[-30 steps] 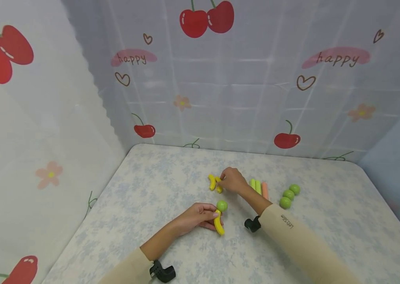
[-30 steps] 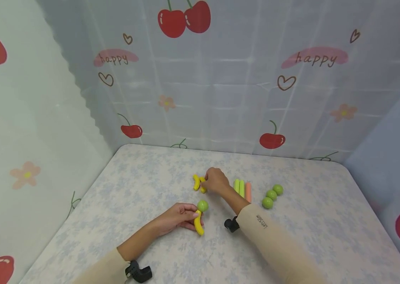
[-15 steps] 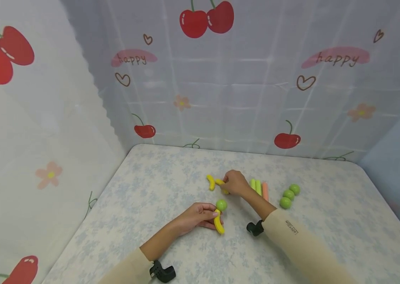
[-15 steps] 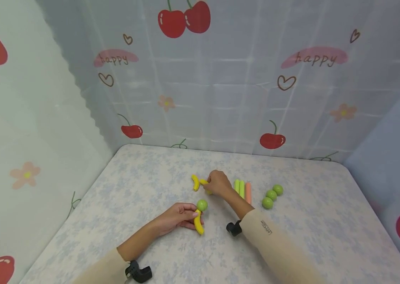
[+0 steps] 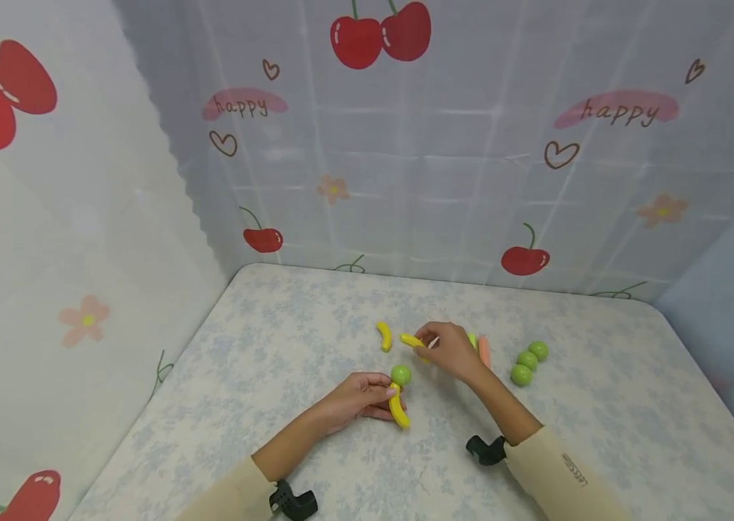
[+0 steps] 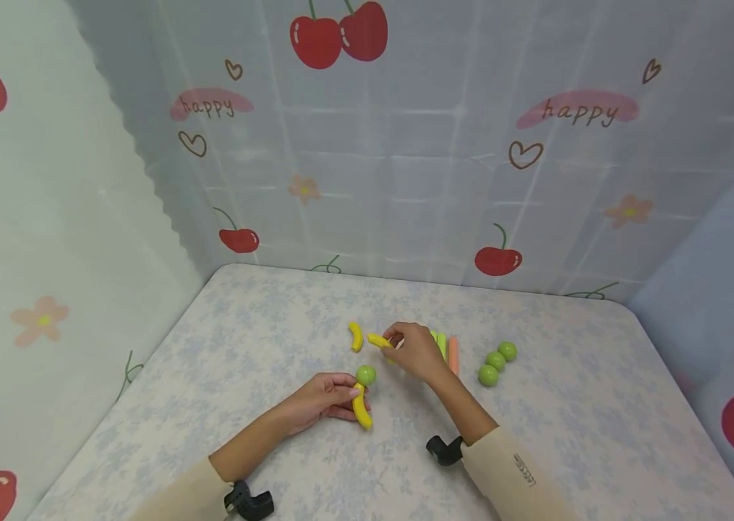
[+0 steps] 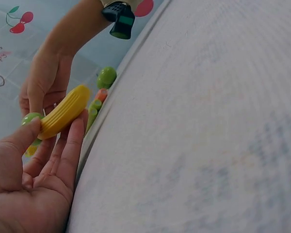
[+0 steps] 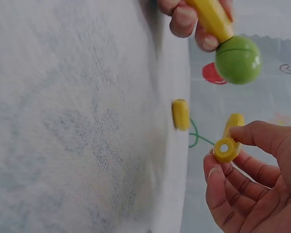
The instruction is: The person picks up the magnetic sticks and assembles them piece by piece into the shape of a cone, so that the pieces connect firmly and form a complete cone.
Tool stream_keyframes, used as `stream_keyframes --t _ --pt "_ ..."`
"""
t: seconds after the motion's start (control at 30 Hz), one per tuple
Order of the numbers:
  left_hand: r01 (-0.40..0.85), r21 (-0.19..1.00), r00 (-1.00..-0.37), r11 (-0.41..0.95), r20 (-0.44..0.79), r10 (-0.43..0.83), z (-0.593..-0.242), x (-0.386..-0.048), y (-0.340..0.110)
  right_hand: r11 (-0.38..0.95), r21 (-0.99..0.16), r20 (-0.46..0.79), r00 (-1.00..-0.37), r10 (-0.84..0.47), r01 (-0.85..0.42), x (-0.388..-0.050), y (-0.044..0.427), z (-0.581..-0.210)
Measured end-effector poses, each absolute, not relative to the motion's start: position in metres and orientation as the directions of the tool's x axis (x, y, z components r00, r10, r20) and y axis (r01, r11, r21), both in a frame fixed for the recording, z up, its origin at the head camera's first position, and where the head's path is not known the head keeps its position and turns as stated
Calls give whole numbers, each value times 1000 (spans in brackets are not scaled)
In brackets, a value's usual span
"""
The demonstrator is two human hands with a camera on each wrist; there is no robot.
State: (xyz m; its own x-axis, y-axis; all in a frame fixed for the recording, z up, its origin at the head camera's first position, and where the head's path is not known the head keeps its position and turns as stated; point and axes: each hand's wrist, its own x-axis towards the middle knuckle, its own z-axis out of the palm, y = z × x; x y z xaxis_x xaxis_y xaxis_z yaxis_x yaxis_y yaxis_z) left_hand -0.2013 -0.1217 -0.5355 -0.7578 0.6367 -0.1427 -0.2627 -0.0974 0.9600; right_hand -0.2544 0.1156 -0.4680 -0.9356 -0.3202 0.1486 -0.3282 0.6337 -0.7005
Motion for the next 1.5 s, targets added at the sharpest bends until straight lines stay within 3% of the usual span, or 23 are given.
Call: stream_keyframes --t 0.3,0.73,1.1,1.5 --pt "-294 945 -796 -143 -159 584 -533 -201 -121 601 -721 173 -930 -325 -344 -230 129 -468" --pt "-292 947 -800 -132 -166 577 -533 -200 -120 601 -700 187 -911 -368 -386 -218 131 -469" --pt "-280 952 -785 -122 -154 600 -535 -200 -120 578 -659 270 -869 -415 -481 -217 134 -469" --pt "-286 953 -726 -101 -147 672 -536 -203 -124 503 -704 246 -837 -489 -501 -215 130 -471"
